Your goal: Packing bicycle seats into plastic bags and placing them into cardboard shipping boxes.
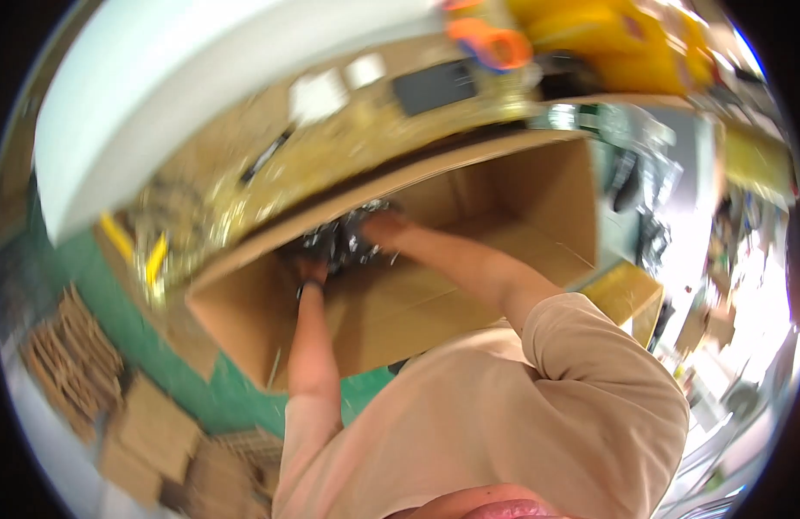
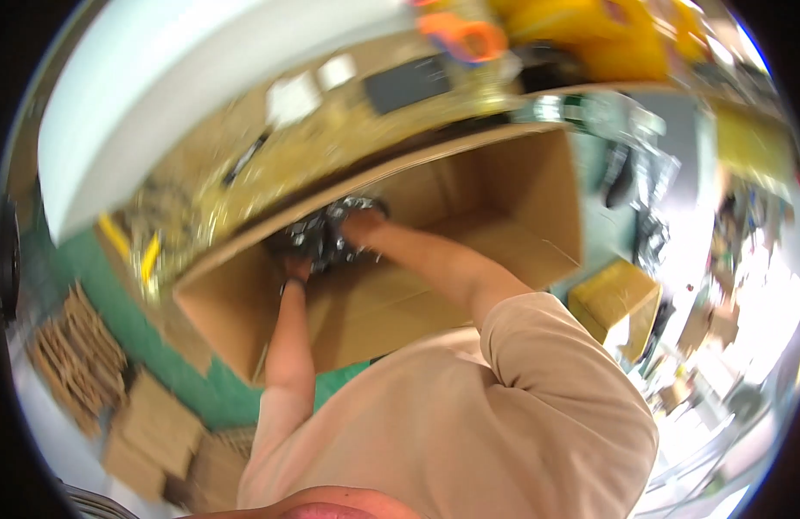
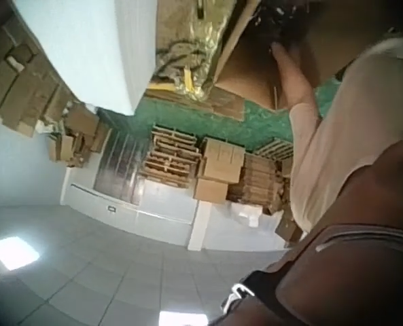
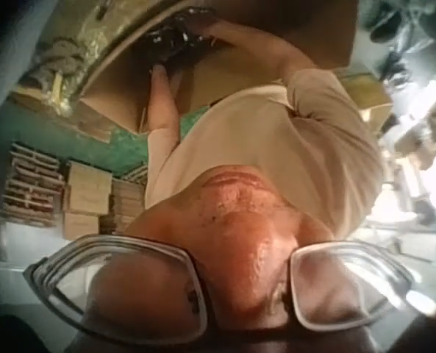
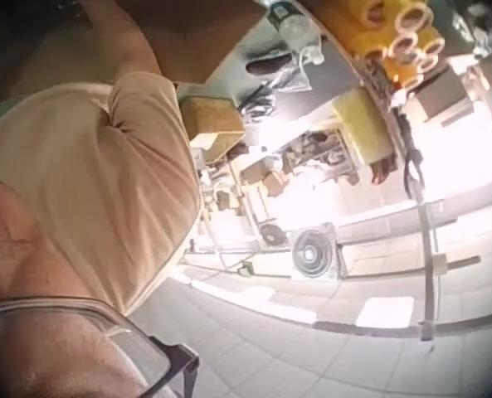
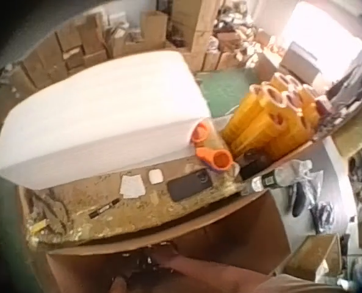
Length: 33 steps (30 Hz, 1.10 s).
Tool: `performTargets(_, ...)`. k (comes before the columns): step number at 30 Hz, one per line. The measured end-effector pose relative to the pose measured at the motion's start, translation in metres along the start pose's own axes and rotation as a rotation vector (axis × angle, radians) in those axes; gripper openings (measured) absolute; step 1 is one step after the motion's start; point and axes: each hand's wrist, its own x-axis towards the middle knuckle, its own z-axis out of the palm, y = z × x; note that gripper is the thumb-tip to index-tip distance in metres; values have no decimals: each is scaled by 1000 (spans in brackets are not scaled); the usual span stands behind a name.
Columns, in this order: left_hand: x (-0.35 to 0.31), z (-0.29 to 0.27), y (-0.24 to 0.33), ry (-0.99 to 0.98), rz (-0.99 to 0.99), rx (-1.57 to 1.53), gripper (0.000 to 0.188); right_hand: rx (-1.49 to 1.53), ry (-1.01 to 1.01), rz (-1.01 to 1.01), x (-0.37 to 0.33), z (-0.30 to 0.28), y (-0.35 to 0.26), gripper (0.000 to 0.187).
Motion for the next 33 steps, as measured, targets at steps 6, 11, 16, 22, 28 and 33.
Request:
performTargets(6,-75,-48,279,134,385,-75,64,486,999,-281,-388,-77,81,39)
performTargets(11,-267,-46,613,146,789,-303,48,294,1580,697,-644,3,296,55)
performTargets(16,-314,105,857,92,1263,-88,95,539,1159,1682,-838,198,524,102)
performTargets(22,-288,287,1019,116,1174,310,138,630,698,1623,-915,386,631,138)
performTargets(28,-211,365,1006,147,667,226,141,529,1377,1184,-882,447,674,103)
performTargets(33,-182,362,991,-66,614,143,118,616,1383,1231,-871,446,672,85)
